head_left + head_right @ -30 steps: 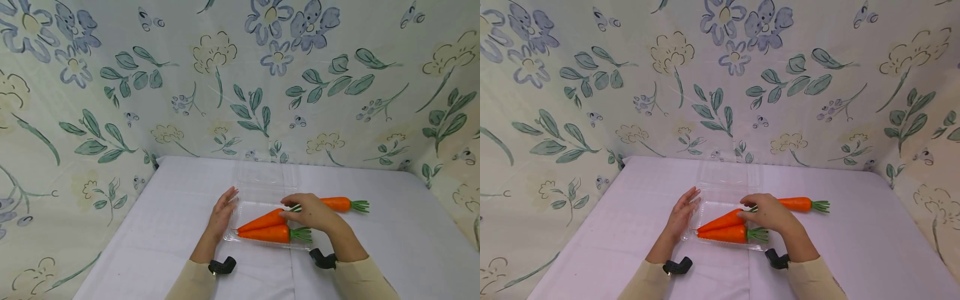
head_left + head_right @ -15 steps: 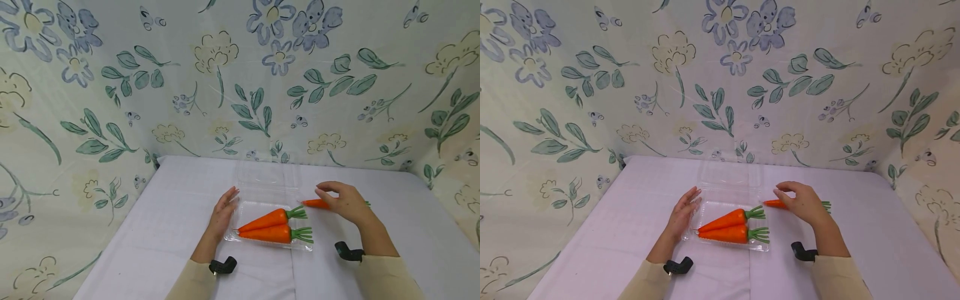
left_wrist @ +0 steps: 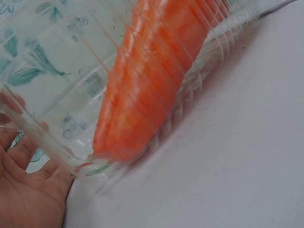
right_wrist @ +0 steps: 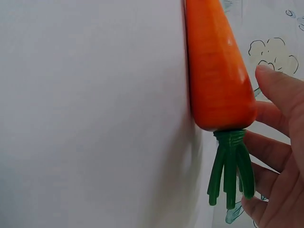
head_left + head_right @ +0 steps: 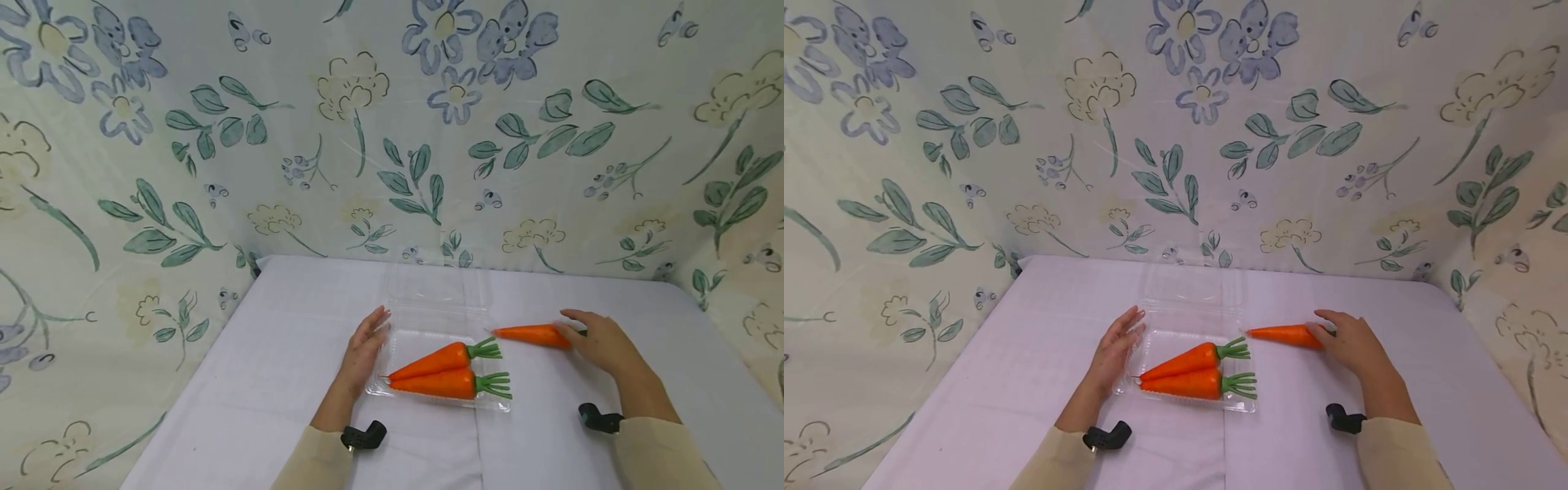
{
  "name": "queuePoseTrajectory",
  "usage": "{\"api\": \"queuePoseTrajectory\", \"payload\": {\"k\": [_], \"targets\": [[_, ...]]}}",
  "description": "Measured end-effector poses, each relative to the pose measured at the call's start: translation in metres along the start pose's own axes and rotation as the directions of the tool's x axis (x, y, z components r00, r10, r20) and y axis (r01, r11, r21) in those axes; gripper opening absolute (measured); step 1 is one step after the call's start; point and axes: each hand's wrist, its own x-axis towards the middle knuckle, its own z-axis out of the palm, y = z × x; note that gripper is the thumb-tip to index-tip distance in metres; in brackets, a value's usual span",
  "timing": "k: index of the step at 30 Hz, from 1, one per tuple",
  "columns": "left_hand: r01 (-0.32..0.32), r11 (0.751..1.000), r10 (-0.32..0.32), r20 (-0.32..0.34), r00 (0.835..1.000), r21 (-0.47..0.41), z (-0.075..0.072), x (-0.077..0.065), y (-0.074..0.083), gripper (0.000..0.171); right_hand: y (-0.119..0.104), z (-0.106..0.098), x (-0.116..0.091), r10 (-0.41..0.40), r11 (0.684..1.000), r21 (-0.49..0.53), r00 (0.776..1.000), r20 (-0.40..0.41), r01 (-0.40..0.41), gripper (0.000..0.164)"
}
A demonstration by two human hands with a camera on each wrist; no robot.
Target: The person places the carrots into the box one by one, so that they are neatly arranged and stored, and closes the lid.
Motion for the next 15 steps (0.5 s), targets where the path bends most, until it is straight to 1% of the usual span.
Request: {"api": "queuePoseTrajectory", "payload": {"k": [5,8,10,15], "targets": [[0.005,1.0,-0.005,-0.002,1.0,0.003,0.0012,0.0,0.0005,0.054,0.0085,0.0007,-0.0029,-0.005,1.0,-0.004,0.999,0.032,0.005,0.079],[0.003,1.0,-0.003,-0.007,1.0,0.009,0.0008,0.0003,0.0002,0.054,0.0083,-0.0008,-0.0046,-0.014,1.0,0.018,0.998,0.054,0.013,0.075],[0.001,1.0,-0.001,-0.009,1.0,0.015,0.0005,0.0002,-0.0001,0.054,0.0078,-0.0022,-0.0057,-0.007,0.999,0.036,0.997,0.082,0.004,0.074],[-0.003,1.0,0.003,-0.008,1.0,0.007,0.0005,-0.0001,-0.0005,0.054,0.0084,-0.0063,-0.0081,0.026,0.998,0.059,0.986,0.167,-0.037,0.085]]}}
